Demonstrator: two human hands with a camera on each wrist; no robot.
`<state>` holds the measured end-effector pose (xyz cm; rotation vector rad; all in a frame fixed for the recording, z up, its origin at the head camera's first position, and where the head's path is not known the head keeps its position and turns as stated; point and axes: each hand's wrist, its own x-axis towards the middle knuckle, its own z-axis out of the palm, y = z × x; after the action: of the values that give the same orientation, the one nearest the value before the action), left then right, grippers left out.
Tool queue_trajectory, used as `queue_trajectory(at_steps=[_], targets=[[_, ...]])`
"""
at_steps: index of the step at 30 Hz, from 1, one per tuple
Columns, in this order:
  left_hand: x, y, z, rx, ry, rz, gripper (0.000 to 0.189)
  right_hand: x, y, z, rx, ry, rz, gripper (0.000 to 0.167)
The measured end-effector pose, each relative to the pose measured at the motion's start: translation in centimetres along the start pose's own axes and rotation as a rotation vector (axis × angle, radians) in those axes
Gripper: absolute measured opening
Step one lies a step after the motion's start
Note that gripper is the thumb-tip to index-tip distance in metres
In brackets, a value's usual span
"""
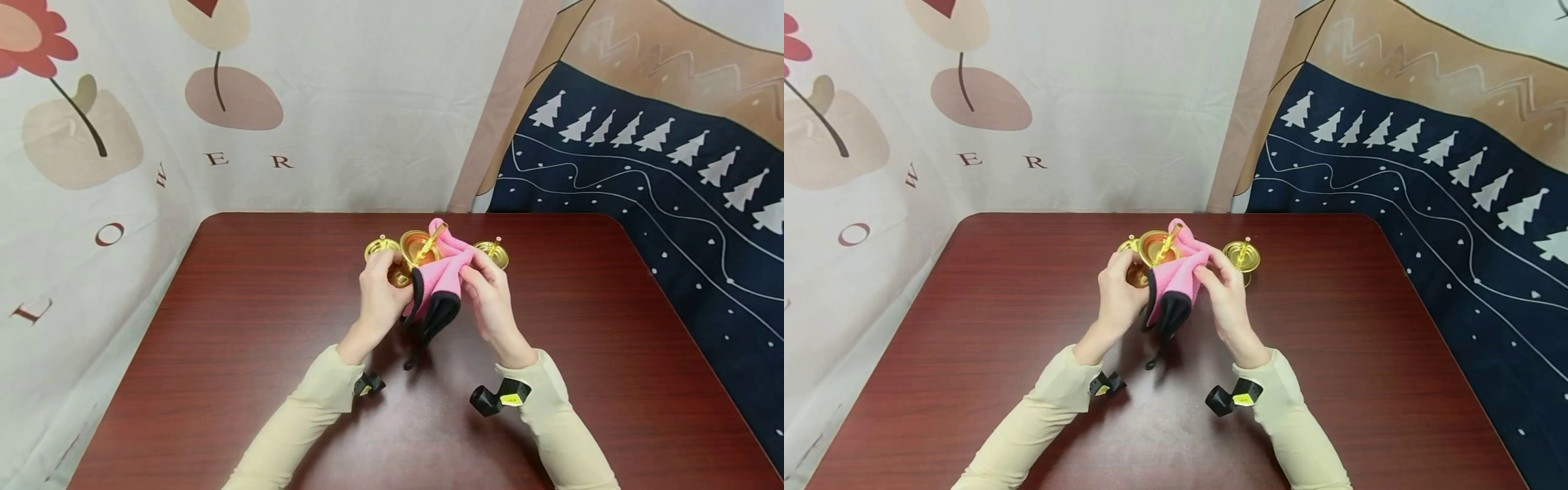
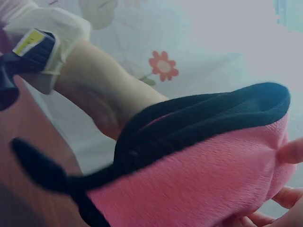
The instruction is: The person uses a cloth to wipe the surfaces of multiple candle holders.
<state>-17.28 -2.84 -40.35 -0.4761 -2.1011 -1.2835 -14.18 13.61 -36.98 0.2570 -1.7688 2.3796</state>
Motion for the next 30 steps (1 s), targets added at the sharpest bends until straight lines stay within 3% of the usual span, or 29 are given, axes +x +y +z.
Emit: queue_trajectory(at_steps=[4,10,13,20,24,30], targets=[[0.0,0.1,0.2,0.048,0.007,0.036,0.032,-0.2,0.0,0.6,-0.101,-0.042,-0.053,0.043],[0.0,0.2,0.5,0.096,0.019,0.117,0.031,-0.3,-0.3,0.6,-0.554,-0.060,-0.121,0.054],[0.0,0.0,0.5,0.086,0.031,0.121,0.029,-0.2,-0.3,0.3,-0.732,-0.072,-0.213,0.054],[-0.1,-0.2,0.4,0.017,0.016,0.101,0.027,0.0,-0.2,-0.3,-0.839,0.005,-0.447,0.042],[0.0,-0.1,0.3,-0.023,0.000,0.093,0.030,0.1,-0.5,-0.4,-0.874,0.037,-0.525,0.038],[0.2,-0.2,0.3,-0.053,0.015,0.088,0.031,-0.1,-0.9,-0.3,-1.020,-0.004,-0.607,0.039]])
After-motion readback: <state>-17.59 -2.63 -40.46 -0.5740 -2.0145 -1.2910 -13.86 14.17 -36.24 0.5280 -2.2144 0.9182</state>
